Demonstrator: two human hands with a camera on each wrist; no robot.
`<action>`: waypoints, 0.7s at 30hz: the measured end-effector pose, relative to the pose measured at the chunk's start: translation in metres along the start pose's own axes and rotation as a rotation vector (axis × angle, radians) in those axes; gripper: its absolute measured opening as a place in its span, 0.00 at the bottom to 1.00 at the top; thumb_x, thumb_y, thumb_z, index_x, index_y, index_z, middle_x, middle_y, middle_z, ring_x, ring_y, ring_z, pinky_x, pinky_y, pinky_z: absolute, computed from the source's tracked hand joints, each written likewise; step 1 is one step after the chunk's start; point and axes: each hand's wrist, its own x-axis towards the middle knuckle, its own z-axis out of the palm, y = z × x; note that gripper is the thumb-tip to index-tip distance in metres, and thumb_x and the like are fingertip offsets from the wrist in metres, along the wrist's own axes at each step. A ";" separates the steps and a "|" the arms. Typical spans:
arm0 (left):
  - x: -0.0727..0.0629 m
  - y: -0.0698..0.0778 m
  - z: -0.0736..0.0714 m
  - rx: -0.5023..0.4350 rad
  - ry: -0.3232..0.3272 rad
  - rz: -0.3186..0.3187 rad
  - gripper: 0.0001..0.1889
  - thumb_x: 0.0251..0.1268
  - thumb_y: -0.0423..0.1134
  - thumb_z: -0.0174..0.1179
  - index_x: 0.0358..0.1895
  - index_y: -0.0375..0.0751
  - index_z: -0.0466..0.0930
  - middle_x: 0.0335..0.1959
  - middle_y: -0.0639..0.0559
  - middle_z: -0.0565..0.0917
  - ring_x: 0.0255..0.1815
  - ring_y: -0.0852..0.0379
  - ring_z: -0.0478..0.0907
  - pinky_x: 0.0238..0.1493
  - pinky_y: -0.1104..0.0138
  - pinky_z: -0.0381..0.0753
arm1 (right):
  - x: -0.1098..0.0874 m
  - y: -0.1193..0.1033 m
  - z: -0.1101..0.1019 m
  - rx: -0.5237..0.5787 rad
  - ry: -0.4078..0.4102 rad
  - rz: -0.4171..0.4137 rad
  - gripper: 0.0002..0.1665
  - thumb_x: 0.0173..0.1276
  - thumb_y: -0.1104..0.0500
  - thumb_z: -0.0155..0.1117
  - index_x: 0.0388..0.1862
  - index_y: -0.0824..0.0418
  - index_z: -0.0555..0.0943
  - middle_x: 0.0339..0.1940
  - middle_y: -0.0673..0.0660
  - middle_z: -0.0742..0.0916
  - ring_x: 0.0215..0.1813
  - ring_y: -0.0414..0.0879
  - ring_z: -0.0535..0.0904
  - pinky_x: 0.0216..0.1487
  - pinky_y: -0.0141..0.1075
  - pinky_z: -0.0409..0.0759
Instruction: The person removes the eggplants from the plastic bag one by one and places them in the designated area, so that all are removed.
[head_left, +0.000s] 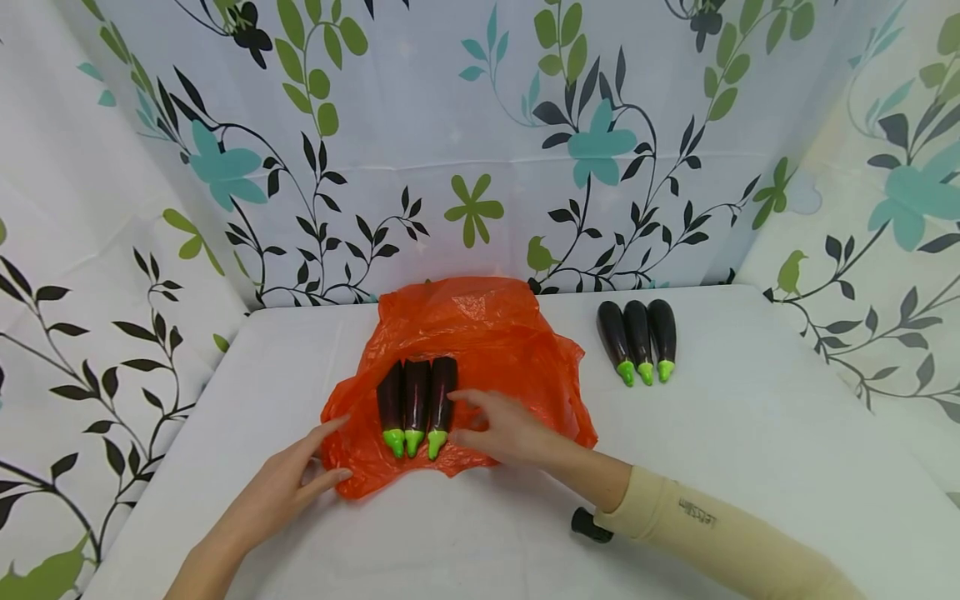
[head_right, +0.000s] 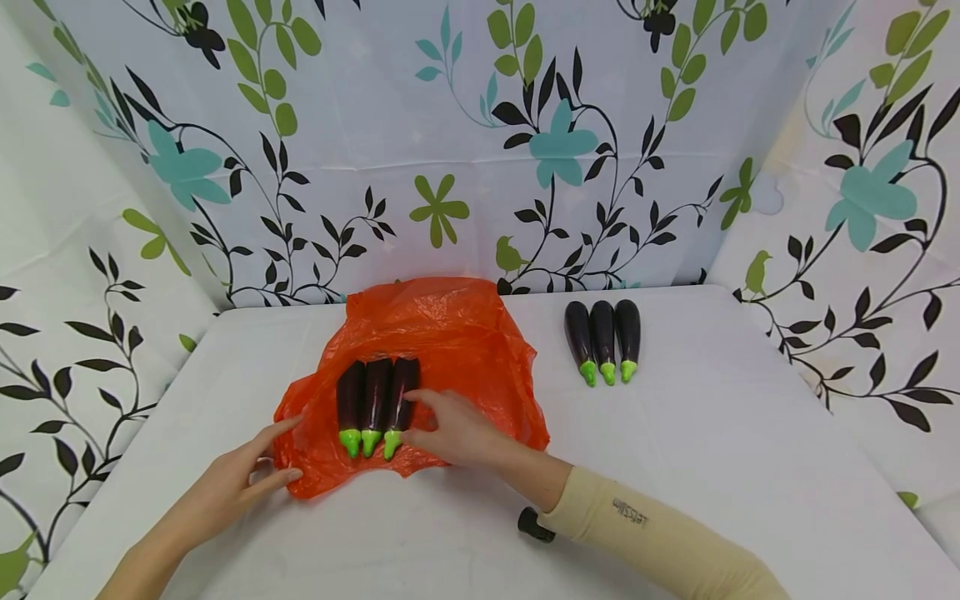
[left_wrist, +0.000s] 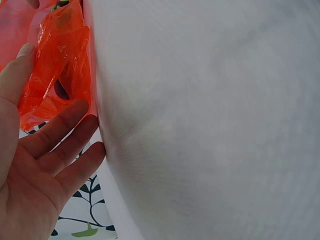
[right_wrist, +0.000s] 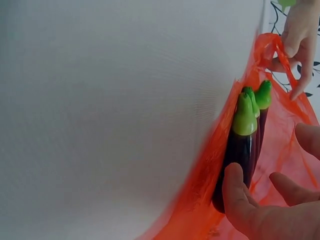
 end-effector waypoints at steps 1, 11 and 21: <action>0.000 0.000 0.000 0.002 0.004 0.005 0.36 0.62 0.55 0.65 0.71 0.45 0.66 0.37 0.58 0.75 0.36 0.59 0.72 0.38 0.66 0.76 | 0.001 0.000 0.001 -0.004 -0.003 -0.004 0.35 0.66 0.47 0.67 0.70 0.53 0.71 0.58 0.58 0.79 0.54 0.51 0.77 0.48 0.42 0.80; 0.000 -0.002 0.002 0.002 0.019 0.021 0.36 0.62 0.54 0.65 0.71 0.46 0.66 0.39 0.58 0.76 0.36 0.59 0.72 0.38 0.66 0.77 | 0.008 -0.001 0.008 -0.043 -0.046 -0.008 0.37 0.65 0.47 0.68 0.72 0.51 0.69 0.45 0.55 0.78 0.48 0.47 0.73 0.40 0.36 0.75; -0.002 -0.001 0.000 -0.010 0.014 0.013 0.36 0.62 0.55 0.65 0.71 0.46 0.66 0.39 0.58 0.76 0.36 0.60 0.72 0.38 0.67 0.76 | 0.015 -0.003 0.014 -0.116 -0.056 0.029 0.37 0.66 0.45 0.67 0.73 0.46 0.68 0.44 0.54 0.77 0.48 0.46 0.70 0.39 0.37 0.73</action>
